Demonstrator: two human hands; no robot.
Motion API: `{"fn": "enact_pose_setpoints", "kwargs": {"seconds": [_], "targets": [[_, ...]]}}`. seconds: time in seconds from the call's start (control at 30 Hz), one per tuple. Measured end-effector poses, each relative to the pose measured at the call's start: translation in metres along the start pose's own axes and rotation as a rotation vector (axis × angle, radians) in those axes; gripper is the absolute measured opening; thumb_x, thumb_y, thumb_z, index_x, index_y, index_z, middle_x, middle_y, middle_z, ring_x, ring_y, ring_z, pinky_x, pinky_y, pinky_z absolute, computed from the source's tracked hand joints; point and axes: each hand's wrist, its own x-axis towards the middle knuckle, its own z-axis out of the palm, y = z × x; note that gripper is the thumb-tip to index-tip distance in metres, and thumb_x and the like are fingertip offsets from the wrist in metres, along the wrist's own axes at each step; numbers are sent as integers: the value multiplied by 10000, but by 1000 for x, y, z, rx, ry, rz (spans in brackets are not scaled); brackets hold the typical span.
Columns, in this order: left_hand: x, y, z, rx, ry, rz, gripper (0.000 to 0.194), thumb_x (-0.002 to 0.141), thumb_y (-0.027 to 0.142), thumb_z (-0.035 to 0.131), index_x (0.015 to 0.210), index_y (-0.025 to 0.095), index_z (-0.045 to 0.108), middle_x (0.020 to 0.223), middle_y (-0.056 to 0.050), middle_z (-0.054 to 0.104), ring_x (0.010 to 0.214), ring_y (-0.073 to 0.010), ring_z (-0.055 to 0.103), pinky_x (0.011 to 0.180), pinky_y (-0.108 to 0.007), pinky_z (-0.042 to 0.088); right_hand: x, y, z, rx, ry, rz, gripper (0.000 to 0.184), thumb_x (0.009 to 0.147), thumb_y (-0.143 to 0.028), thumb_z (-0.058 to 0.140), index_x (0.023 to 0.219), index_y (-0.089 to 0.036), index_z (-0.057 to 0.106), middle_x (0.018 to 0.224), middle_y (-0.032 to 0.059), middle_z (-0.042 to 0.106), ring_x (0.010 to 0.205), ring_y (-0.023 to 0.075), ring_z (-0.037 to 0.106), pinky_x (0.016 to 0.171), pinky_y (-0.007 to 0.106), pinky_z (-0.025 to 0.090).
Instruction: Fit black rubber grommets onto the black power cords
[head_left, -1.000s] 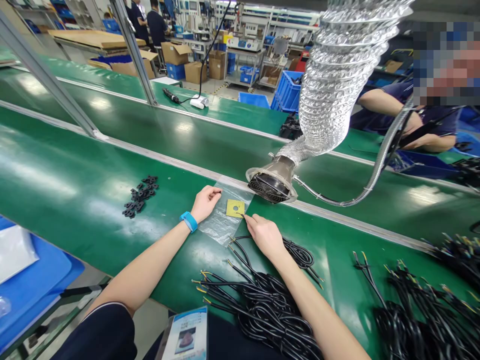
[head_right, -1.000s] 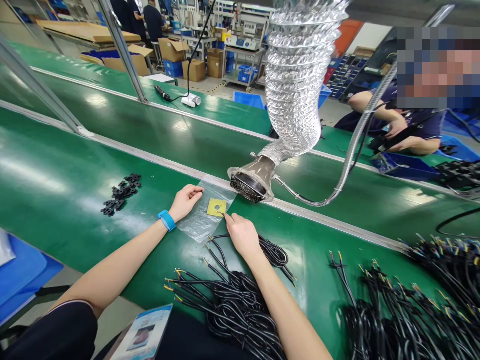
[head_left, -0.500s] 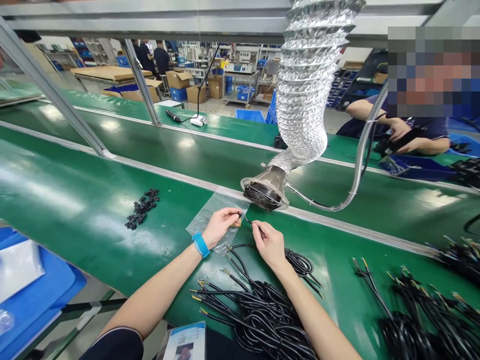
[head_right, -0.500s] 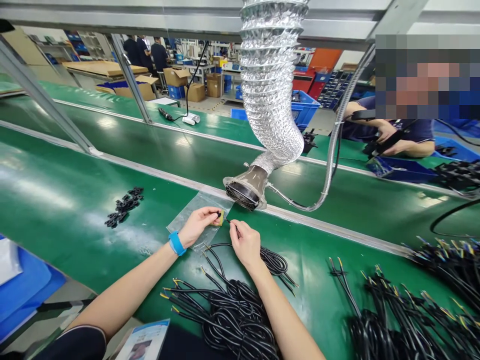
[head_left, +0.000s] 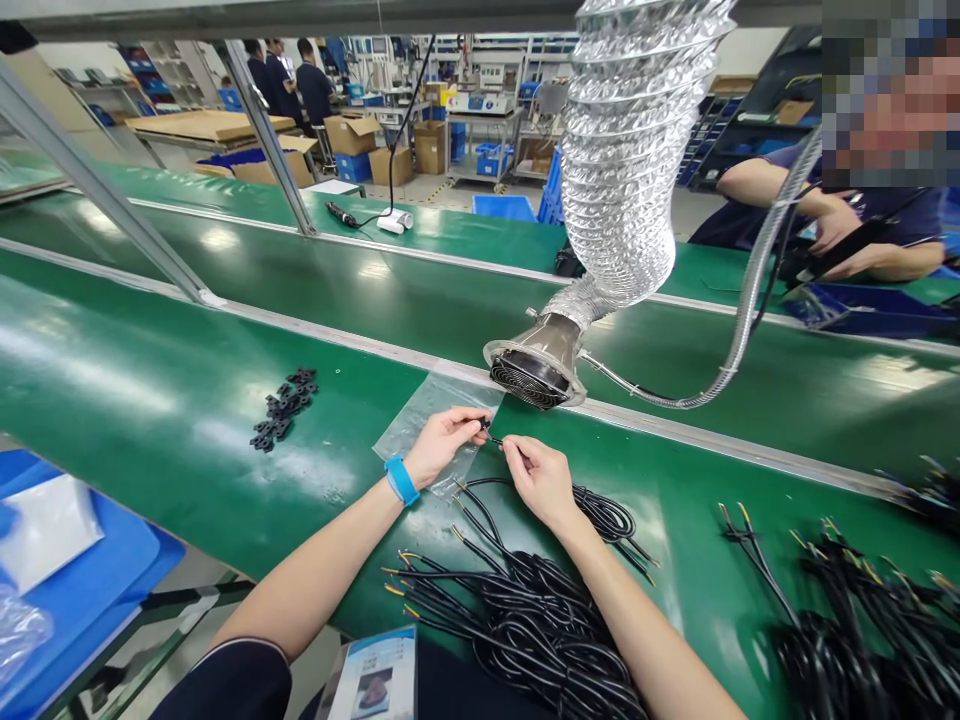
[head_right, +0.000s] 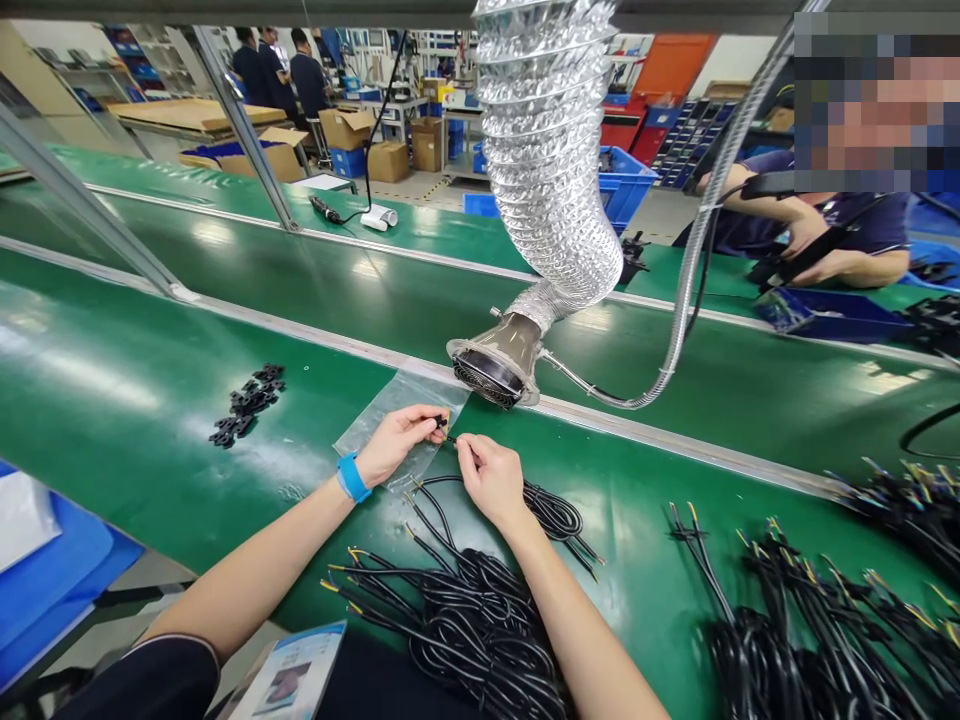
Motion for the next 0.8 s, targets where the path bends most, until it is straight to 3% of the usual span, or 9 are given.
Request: {"fn": "enact_pose_setpoints", "kwargs": {"seconds": [0.4,0.6,0.8], "targets": [[-2,10,-5,185,-70,104,382,775,455,722,977,131,729,989,-93,684,753,-143,665,751,-292,563,3,5,3,234,98,96,326,945,-384,459,823,-189,691,790,64,723,717,191,673,649,276,511],[-3,12,-6,120,-37,-6,461,710,426,788,1018,94,700,855,-94,716,712,-162,679,719,-320,579,2,2,2,84,168,-98,247,954,-297,490,880,-178,693,675,28,609,546,128,520,541,252,422],[-5,11,-2,42,-8,-155,470,580,390,879,875,79,686,711,-83,726,663,-187,706,700,-338,596,2,1,1,-79,214,-333,159,953,-193,515,957,-154,669,776,61,660,678,143,599,615,247,456]]}}
